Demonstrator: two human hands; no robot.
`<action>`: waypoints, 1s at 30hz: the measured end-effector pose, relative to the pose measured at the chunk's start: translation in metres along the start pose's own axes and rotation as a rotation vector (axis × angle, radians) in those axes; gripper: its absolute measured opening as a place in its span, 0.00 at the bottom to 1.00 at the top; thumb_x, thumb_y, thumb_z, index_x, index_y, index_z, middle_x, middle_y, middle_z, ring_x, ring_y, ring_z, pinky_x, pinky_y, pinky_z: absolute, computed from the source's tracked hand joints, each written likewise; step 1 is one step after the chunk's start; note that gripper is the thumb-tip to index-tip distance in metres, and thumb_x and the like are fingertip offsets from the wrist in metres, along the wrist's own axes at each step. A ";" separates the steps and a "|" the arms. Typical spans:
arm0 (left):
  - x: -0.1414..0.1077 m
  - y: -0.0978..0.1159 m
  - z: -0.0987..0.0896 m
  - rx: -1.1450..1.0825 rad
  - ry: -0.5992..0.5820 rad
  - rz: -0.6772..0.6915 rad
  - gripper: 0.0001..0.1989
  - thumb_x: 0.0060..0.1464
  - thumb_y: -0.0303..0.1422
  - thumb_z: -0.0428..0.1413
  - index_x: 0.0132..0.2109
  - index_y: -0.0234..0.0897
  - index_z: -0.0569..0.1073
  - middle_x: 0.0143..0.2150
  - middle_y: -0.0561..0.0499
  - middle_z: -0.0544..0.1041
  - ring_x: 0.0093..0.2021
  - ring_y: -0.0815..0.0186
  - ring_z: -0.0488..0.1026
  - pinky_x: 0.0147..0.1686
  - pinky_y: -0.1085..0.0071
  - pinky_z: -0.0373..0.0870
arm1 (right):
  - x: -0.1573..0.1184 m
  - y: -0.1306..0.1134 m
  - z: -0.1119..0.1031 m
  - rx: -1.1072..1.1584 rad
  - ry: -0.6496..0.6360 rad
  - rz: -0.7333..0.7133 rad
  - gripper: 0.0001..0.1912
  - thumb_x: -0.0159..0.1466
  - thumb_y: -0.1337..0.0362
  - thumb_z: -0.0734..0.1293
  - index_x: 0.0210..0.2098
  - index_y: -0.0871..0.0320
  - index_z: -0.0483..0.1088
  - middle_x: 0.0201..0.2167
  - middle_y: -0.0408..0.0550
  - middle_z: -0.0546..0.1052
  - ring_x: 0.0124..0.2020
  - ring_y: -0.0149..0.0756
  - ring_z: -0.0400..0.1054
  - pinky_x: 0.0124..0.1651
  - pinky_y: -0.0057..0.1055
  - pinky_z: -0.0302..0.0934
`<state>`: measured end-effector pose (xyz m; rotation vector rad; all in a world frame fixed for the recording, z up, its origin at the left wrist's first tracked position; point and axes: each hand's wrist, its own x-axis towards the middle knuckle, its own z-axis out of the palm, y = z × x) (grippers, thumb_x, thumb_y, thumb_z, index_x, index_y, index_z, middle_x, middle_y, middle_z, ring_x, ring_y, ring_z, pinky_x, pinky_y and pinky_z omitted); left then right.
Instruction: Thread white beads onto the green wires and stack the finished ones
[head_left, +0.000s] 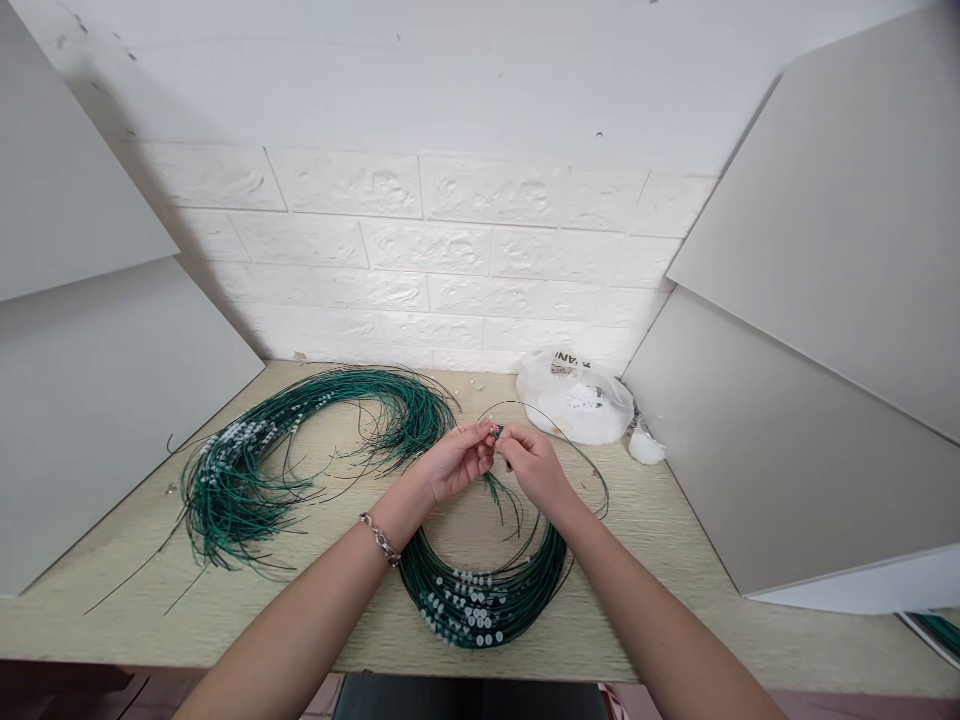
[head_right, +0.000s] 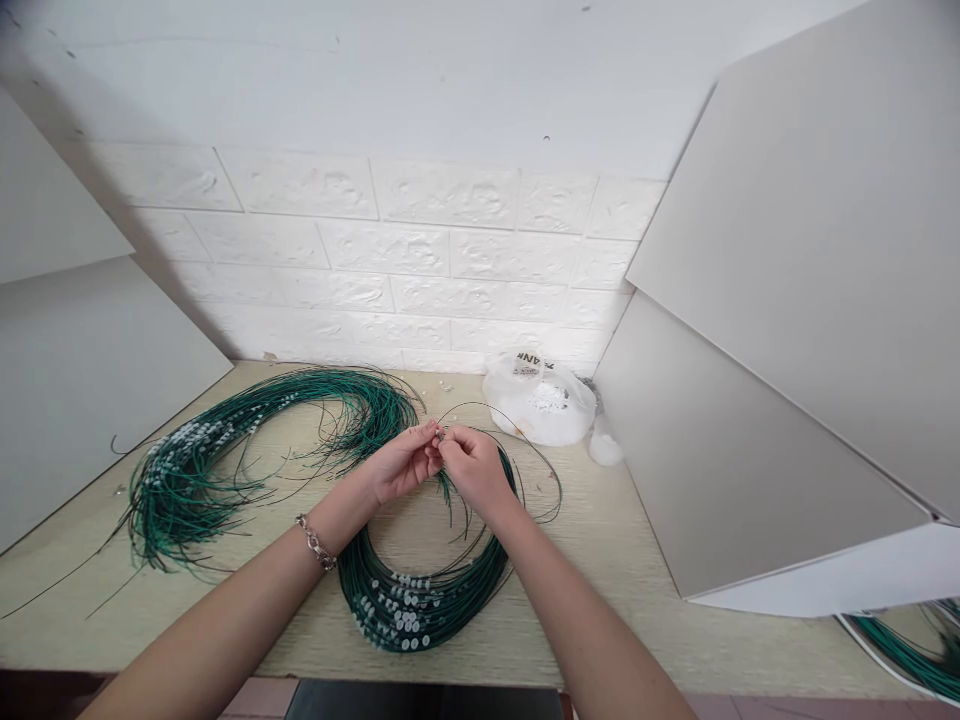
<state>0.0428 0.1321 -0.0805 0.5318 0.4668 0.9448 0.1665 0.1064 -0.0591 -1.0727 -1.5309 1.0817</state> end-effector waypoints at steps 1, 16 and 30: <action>0.000 0.000 0.000 0.000 -0.004 0.000 0.04 0.44 0.26 0.56 0.27 0.27 0.69 0.21 0.52 0.69 0.20 0.77 0.66 0.21 0.82 0.65 | 0.000 0.000 0.000 0.001 0.000 -0.002 0.10 0.50 0.67 0.56 0.14 0.59 0.53 0.14 0.39 0.55 0.19 0.26 0.49 0.22 0.24 0.46; 0.001 0.000 -0.002 0.029 0.008 0.006 0.05 0.42 0.27 0.58 0.27 0.28 0.69 0.21 0.53 0.68 0.20 0.78 0.65 0.21 0.82 0.64 | 0.000 0.002 0.001 -0.007 0.015 0.003 0.10 0.51 0.67 0.56 0.15 0.59 0.53 0.14 0.38 0.55 0.19 0.25 0.49 0.22 0.24 0.46; 0.002 0.005 0.001 0.341 0.098 0.180 0.08 0.39 0.31 0.59 0.25 0.29 0.70 0.19 0.55 0.65 0.19 0.79 0.59 0.21 0.81 0.56 | 0.007 0.013 -0.001 -0.109 0.019 0.089 0.11 0.55 0.57 0.58 0.24 0.59 0.61 0.16 0.38 0.63 0.17 0.26 0.54 0.23 0.24 0.50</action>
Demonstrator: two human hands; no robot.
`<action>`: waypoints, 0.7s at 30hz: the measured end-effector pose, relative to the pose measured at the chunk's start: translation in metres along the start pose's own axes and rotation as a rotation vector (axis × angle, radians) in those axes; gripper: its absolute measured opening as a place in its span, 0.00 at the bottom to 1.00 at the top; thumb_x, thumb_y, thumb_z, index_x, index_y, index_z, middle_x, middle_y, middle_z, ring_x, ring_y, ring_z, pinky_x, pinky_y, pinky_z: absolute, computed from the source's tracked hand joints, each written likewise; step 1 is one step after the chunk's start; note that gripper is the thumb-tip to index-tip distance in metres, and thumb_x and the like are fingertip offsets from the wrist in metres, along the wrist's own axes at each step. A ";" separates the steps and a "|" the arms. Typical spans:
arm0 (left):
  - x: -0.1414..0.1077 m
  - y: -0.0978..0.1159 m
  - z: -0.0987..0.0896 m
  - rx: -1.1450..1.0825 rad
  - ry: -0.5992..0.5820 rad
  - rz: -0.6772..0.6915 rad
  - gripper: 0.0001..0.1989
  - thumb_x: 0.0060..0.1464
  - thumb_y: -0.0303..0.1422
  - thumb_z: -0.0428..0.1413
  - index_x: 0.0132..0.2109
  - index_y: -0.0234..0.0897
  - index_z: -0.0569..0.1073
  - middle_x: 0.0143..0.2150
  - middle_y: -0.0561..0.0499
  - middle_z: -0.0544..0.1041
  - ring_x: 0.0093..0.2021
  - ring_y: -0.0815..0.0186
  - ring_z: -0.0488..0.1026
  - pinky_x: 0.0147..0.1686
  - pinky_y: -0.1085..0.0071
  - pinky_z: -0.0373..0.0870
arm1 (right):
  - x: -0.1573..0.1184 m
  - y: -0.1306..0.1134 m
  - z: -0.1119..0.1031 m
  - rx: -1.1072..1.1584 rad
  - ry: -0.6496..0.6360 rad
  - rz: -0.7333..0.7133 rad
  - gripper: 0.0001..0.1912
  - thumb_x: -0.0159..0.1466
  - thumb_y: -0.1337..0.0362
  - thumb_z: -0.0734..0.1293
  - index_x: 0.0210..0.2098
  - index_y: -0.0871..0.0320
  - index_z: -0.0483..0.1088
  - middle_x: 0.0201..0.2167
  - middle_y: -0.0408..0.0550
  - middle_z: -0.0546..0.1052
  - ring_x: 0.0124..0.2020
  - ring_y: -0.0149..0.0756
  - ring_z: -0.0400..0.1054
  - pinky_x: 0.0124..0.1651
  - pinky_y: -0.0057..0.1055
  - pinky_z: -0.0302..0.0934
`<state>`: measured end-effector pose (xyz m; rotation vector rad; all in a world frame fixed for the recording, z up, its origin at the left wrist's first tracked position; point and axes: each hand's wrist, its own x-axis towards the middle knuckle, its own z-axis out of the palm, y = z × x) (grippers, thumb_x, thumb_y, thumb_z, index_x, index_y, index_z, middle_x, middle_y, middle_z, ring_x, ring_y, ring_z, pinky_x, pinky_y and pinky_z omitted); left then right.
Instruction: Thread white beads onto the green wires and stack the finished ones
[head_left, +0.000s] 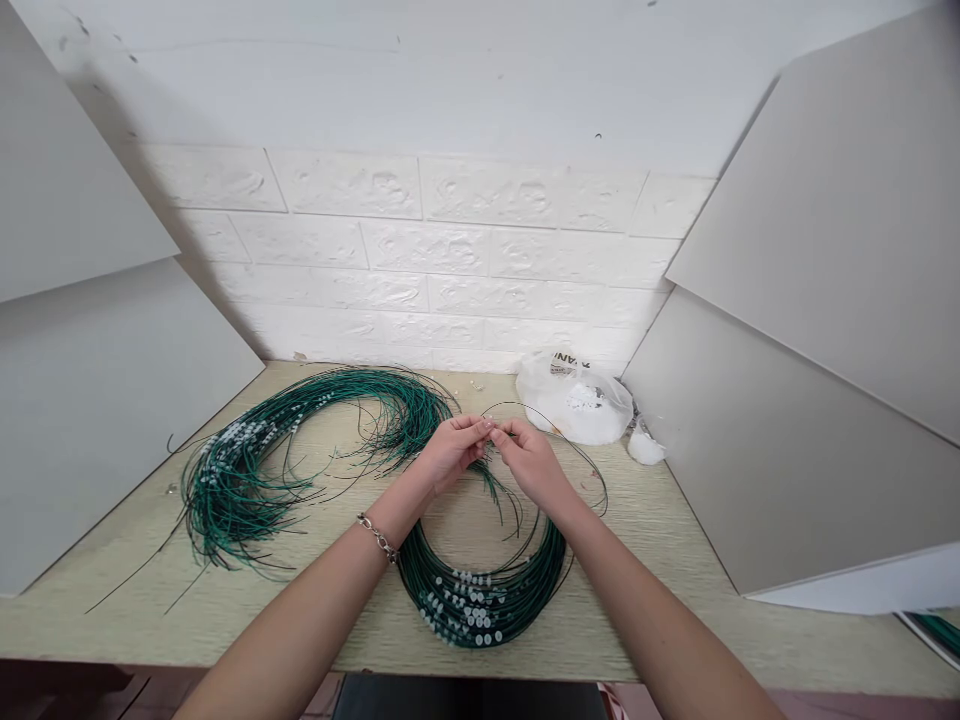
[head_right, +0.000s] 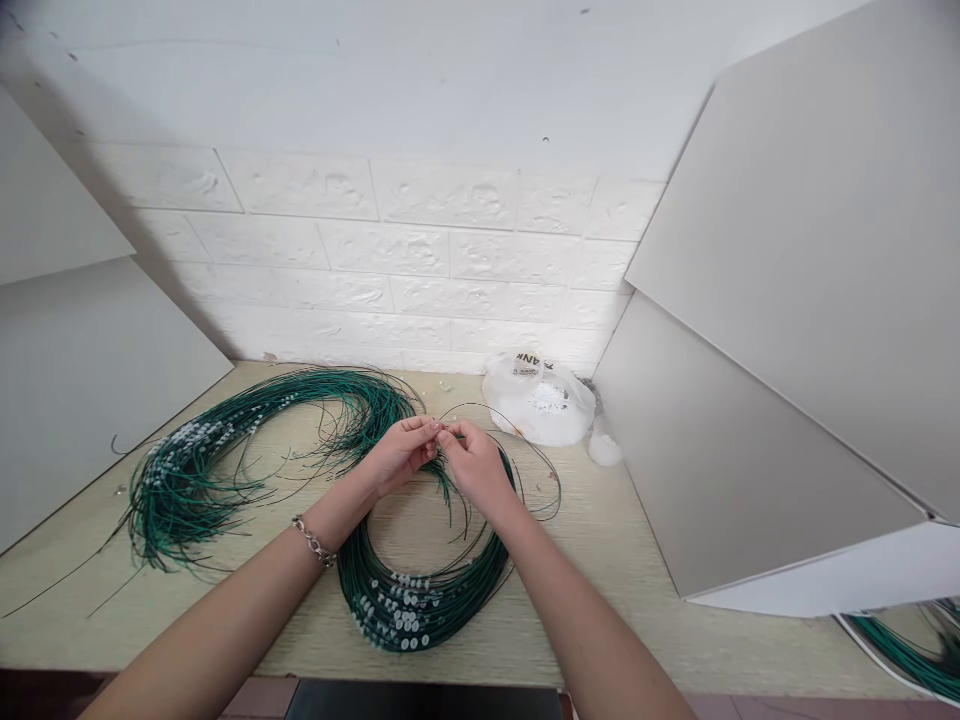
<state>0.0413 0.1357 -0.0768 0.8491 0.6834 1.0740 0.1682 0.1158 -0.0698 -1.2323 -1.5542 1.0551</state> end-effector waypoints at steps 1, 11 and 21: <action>0.000 0.000 0.000 0.013 0.006 0.000 0.08 0.40 0.31 0.59 0.25 0.29 0.71 0.20 0.54 0.65 0.20 0.79 0.59 0.22 0.80 0.56 | 0.001 0.001 0.000 0.026 0.006 -0.005 0.11 0.55 0.56 0.59 0.25 0.59 0.62 0.18 0.39 0.65 0.19 0.26 0.56 0.24 0.25 0.51; -0.004 0.004 0.004 0.487 0.103 0.235 0.12 0.43 0.38 0.55 0.24 0.31 0.73 0.19 0.54 0.64 0.22 0.74 0.56 0.23 0.75 0.52 | -0.001 -0.006 -0.007 0.174 -0.020 0.148 0.16 0.51 0.53 0.62 0.25 0.62 0.68 0.19 0.43 0.69 0.12 0.22 0.50 0.14 0.23 0.45; -0.002 0.004 0.004 0.287 0.185 0.239 0.10 0.40 0.36 0.57 0.26 0.31 0.73 0.21 0.53 0.66 0.23 0.75 0.58 0.24 0.76 0.54 | -0.001 -0.008 -0.007 0.272 -0.087 0.140 0.06 0.51 0.63 0.61 0.21 0.60 0.61 0.20 0.39 0.66 0.13 0.21 0.53 0.16 0.22 0.50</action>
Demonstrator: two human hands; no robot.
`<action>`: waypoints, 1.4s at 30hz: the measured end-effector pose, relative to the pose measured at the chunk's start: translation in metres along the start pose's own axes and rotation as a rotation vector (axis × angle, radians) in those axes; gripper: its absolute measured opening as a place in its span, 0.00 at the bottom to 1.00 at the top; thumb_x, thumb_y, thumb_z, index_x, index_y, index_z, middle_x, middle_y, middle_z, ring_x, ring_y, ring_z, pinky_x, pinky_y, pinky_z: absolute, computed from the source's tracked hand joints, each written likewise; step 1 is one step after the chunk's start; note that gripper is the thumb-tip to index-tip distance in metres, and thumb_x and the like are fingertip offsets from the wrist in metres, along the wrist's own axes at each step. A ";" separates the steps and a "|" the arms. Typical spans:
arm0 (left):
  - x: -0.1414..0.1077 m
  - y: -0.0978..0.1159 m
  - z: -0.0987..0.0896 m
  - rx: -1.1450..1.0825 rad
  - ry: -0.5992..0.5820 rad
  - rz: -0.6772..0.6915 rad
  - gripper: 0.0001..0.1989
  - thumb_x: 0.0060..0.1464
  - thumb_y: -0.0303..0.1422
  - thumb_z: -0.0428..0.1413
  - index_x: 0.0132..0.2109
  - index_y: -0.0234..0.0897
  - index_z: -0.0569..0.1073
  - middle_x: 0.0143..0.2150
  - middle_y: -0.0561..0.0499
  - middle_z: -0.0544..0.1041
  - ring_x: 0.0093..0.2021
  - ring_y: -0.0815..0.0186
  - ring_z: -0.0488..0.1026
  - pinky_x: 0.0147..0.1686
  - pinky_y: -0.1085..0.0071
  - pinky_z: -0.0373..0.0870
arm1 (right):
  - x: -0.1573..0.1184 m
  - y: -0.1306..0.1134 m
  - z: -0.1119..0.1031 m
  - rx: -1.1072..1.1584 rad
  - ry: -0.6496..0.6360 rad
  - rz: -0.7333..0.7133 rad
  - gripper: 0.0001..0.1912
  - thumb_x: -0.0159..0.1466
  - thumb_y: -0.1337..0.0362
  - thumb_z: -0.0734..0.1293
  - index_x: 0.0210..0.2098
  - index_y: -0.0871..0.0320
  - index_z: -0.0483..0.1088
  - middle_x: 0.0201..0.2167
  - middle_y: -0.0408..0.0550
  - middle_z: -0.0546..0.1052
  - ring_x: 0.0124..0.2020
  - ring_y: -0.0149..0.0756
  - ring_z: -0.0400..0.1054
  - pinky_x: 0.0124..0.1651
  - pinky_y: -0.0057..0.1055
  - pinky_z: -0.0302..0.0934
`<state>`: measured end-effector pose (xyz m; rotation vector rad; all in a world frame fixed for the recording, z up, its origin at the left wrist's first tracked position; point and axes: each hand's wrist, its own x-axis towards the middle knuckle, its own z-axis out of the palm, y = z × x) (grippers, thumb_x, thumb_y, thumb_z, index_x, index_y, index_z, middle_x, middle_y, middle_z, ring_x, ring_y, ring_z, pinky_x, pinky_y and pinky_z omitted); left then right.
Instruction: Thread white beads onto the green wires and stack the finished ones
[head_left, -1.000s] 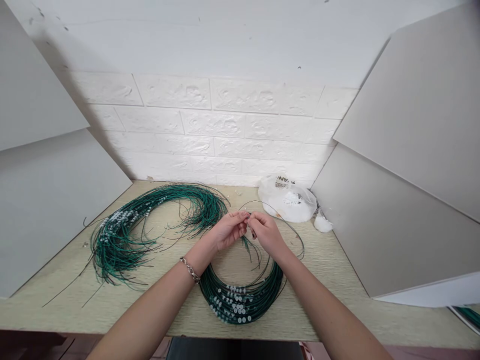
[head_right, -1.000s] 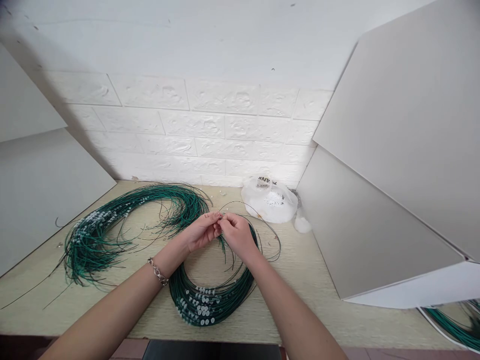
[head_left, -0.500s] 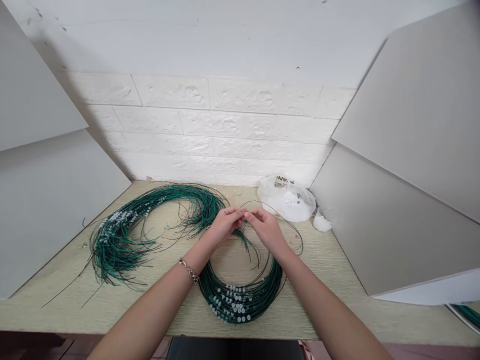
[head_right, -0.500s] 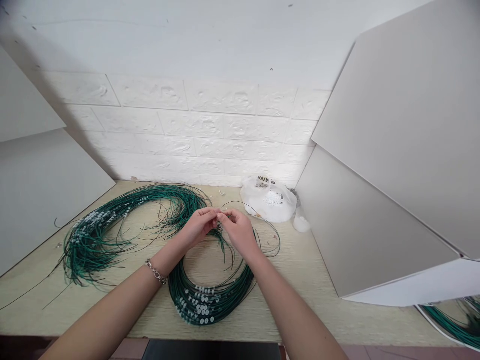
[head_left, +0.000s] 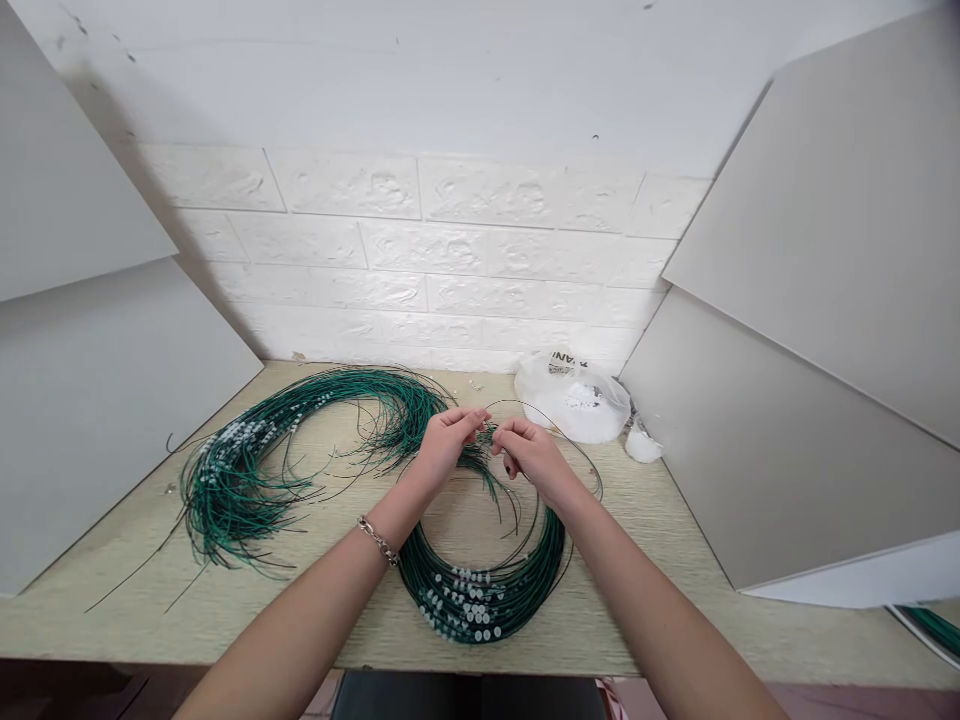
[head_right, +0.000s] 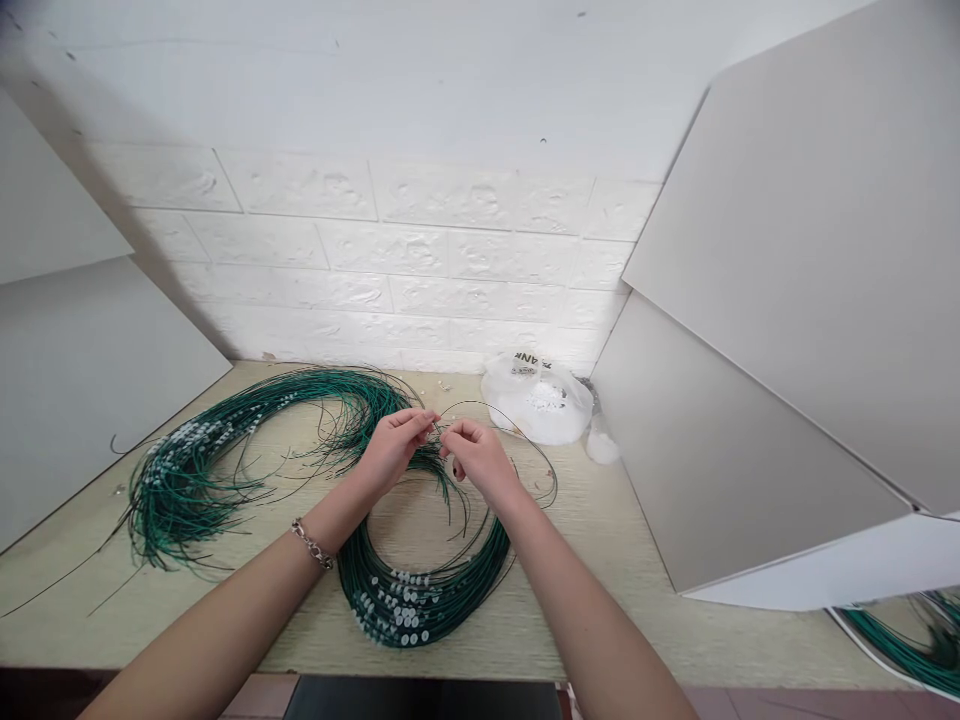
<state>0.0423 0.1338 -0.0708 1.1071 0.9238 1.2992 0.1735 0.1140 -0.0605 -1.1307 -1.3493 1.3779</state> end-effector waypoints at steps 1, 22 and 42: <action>0.001 0.001 0.000 -0.053 0.032 -0.012 0.10 0.40 0.35 0.58 0.27 0.31 0.73 0.21 0.53 0.66 0.23 0.75 0.58 0.24 0.77 0.55 | 0.000 0.001 0.000 -0.016 -0.005 -0.001 0.05 0.51 0.64 0.60 0.21 0.60 0.62 0.19 0.39 0.66 0.13 0.21 0.54 0.17 0.22 0.50; 0.018 0.010 -0.029 -0.452 0.390 0.016 0.10 0.37 0.33 0.60 0.28 0.30 0.70 0.22 0.56 0.65 0.20 0.81 0.60 0.19 0.83 0.58 | 0.002 0.006 -0.005 -0.193 -0.198 0.104 0.09 0.55 0.58 0.58 0.28 0.58 0.60 0.20 0.38 0.67 0.12 0.21 0.55 0.15 0.21 0.50; 0.006 0.006 -0.022 1.067 0.205 0.713 0.23 0.43 0.19 0.45 0.48 0.39 0.66 0.53 0.43 0.59 0.53 0.59 0.54 0.51 0.59 0.51 | 0.010 0.008 -0.012 0.016 -0.063 0.077 0.13 0.50 0.55 0.64 0.26 0.59 0.61 0.14 0.34 0.59 0.12 0.19 0.47 0.15 0.21 0.40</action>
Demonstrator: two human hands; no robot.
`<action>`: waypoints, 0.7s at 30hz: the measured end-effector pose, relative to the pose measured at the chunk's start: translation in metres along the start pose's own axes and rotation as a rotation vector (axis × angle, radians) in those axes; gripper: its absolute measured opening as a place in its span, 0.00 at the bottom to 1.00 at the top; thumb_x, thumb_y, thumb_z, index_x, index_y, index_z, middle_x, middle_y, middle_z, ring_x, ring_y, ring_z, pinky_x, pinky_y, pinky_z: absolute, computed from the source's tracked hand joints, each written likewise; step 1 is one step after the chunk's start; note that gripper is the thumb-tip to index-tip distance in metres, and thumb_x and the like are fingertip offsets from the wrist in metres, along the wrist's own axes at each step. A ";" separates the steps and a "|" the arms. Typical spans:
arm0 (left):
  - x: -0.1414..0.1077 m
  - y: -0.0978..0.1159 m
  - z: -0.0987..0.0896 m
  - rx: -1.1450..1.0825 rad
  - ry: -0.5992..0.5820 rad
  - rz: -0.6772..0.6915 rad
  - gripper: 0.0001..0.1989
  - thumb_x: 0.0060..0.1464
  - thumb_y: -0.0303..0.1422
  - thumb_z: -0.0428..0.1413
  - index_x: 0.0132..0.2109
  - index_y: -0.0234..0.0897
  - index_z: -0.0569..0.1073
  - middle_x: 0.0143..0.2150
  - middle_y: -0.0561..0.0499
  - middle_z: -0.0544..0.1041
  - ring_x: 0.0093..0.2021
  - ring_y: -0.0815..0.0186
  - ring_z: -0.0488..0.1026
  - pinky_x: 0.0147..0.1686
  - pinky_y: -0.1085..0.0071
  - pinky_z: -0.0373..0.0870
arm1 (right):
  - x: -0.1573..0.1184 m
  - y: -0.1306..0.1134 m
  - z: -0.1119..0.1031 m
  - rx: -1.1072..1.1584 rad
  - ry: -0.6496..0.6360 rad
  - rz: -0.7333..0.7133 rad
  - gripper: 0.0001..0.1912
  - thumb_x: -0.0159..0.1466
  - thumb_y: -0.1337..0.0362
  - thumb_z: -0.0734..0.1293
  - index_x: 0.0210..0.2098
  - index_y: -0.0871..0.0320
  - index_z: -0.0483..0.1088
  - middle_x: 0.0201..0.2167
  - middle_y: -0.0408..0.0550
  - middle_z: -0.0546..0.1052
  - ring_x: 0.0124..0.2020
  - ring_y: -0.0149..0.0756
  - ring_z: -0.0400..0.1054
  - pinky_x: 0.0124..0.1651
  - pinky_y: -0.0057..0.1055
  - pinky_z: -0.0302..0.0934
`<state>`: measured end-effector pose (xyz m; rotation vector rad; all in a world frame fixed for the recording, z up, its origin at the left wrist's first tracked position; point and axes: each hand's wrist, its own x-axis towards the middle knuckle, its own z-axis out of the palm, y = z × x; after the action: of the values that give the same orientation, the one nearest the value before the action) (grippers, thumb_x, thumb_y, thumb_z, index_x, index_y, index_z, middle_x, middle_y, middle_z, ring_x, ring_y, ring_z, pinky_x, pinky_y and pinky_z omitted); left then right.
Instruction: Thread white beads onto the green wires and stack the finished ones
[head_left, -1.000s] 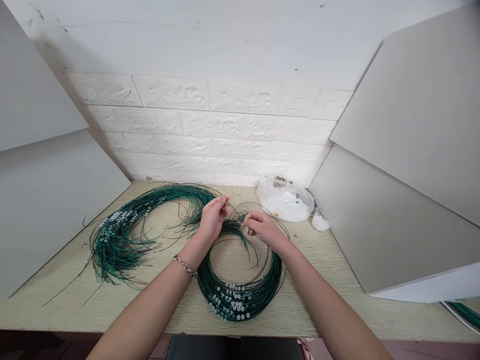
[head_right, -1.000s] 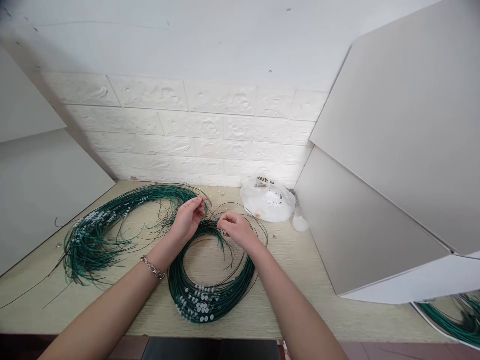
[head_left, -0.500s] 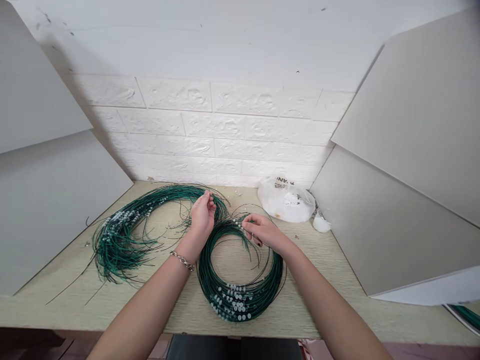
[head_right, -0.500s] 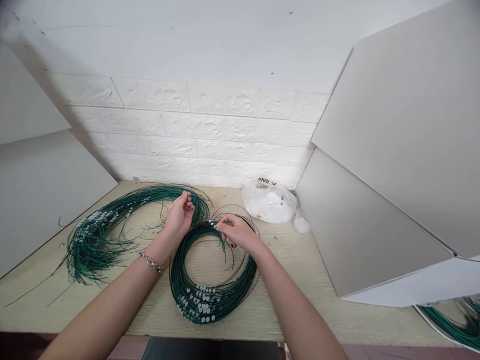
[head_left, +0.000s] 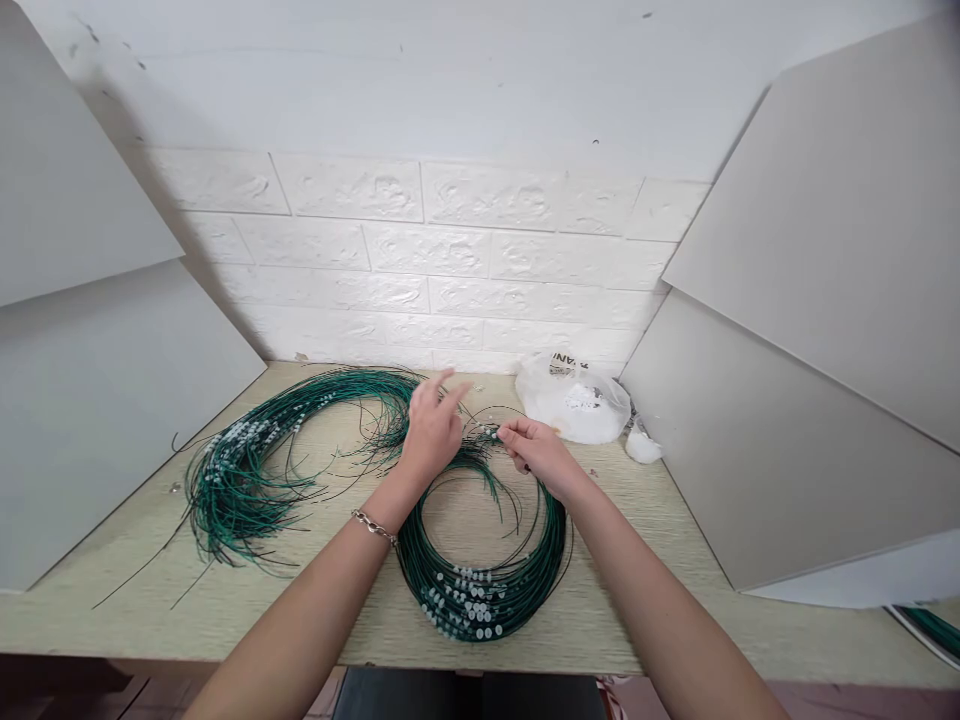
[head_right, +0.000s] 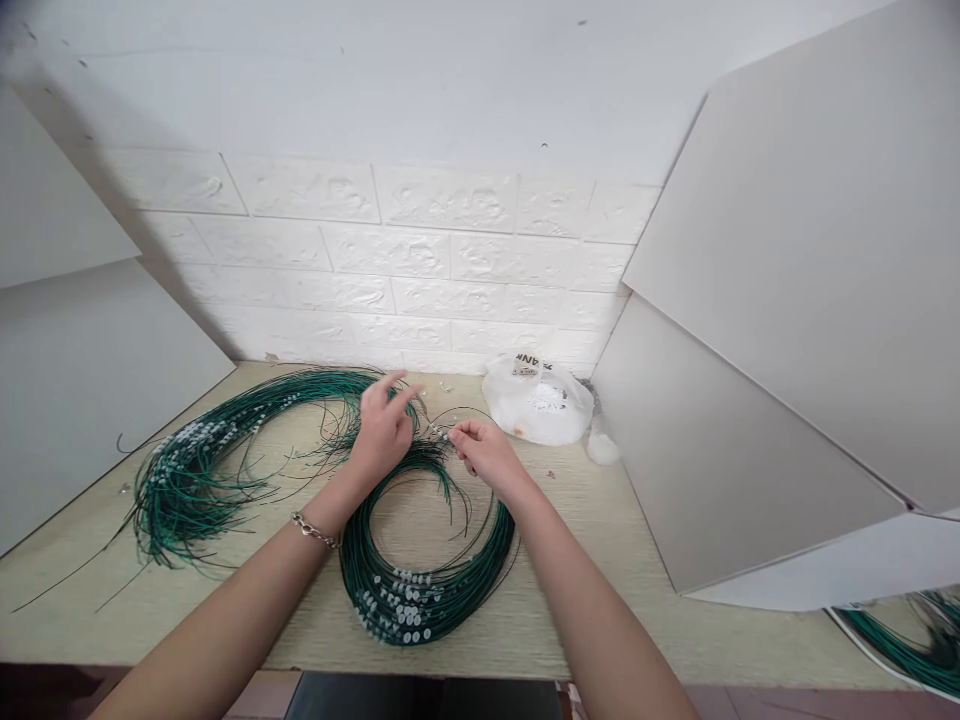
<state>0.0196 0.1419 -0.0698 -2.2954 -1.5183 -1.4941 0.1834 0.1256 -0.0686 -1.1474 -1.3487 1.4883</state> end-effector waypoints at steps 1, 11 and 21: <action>-0.002 0.001 0.000 0.053 -0.086 0.071 0.22 0.43 0.19 0.45 0.46 0.40 0.68 0.53 0.45 0.61 0.53 0.59 0.55 0.52 0.58 0.47 | 0.000 -0.001 0.000 0.049 -0.005 -0.016 0.14 0.50 0.55 0.64 0.26 0.59 0.60 0.14 0.34 0.59 0.12 0.19 0.46 0.15 0.21 0.40; -0.006 0.009 0.002 -0.201 -0.278 0.019 0.11 0.52 0.32 0.43 0.36 0.38 0.69 0.34 0.46 0.70 0.37 0.64 0.65 0.43 0.68 0.56 | -0.004 -0.007 -0.006 0.284 -0.040 -0.077 0.16 0.49 0.53 0.65 0.27 0.58 0.58 0.16 0.34 0.59 0.11 0.18 0.46 0.15 0.21 0.41; -0.007 0.017 -0.004 -0.428 -0.160 -0.184 0.04 0.44 0.33 0.54 0.29 0.41 0.73 0.20 0.52 0.65 0.23 0.68 0.59 0.30 0.76 0.54 | -0.002 -0.007 -0.007 -0.040 0.170 -0.257 0.14 0.52 0.53 0.62 0.29 0.58 0.64 0.17 0.37 0.62 0.13 0.22 0.50 0.16 0.23 0.46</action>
<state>0.0285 0.1254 -0.0646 -2.6185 -1.6196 -1.8848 0.1903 0.1259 -0.0616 -1.0557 -1.3559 1.1594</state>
